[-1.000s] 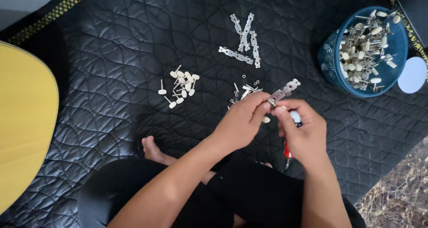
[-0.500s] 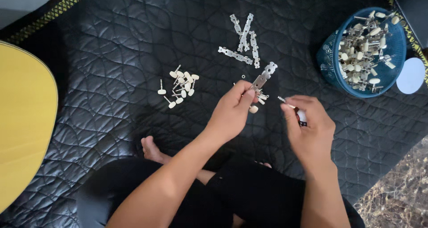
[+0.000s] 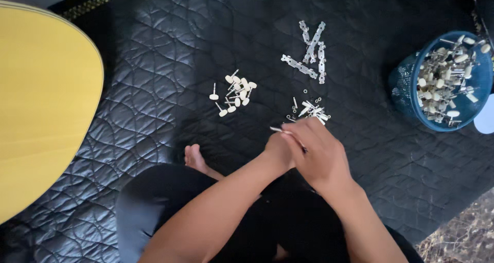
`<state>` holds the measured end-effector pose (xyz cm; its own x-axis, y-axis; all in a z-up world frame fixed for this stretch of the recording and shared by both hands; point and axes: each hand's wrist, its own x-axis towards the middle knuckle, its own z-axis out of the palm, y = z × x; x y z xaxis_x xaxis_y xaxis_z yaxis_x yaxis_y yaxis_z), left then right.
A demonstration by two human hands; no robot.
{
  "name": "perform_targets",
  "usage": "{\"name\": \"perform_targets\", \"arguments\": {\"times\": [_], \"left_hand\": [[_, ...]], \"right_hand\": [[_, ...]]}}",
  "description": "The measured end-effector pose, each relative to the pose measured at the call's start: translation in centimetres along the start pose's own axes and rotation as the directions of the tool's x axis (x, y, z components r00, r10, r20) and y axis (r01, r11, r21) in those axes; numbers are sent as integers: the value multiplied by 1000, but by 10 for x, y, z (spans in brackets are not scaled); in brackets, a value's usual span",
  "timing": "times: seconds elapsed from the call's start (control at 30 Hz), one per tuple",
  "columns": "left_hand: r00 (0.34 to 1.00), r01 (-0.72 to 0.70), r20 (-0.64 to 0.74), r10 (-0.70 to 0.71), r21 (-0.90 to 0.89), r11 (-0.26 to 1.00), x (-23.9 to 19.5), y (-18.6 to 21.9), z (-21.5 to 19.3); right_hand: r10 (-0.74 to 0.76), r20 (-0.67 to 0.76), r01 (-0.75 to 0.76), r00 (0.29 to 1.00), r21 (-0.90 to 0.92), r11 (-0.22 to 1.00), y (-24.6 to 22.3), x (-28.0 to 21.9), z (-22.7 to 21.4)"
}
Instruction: The person sits on a black mat and assembles small metal frames with white plastic knobs using a screwdriver. They pick up parts from the floor, align them, and tighten screws to secure the components together.
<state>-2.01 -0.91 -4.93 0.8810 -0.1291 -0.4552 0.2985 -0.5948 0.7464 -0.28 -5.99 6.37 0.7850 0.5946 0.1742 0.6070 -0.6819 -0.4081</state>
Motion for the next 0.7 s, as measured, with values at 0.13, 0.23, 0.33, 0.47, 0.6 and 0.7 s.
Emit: {"name": "perform_targets", "arguments": {"times": [0.13,0.23,0.33,0.47,0.6,0.7], "left_hand": [[961,242,-126,-244,-32,970,-11,43,-36],[912,360,-184,-366,-62,931,-13,50,-50],[979,201,89,-184,-262,944,-4,10,-34],[997,-47,53,48,-32,998,9,0,-24],[999,36,-25,-45,-282,959,7,13,-39],[992,126,61,-111,-347,930,3,25,-59]], "right_hand": [[-101,6,101,995,6,995,-24,36,-1],[-30,13,30,999,14,999,-28,41,-11],[90,33,-91,995,26,995,-25,35,-35],[441,43,-432,896,312,847,0,3,-85],[745,48,-453,665,819,352,45,-36,-91],[830,60,-330,555,931,154,71,-52,-81]]}}
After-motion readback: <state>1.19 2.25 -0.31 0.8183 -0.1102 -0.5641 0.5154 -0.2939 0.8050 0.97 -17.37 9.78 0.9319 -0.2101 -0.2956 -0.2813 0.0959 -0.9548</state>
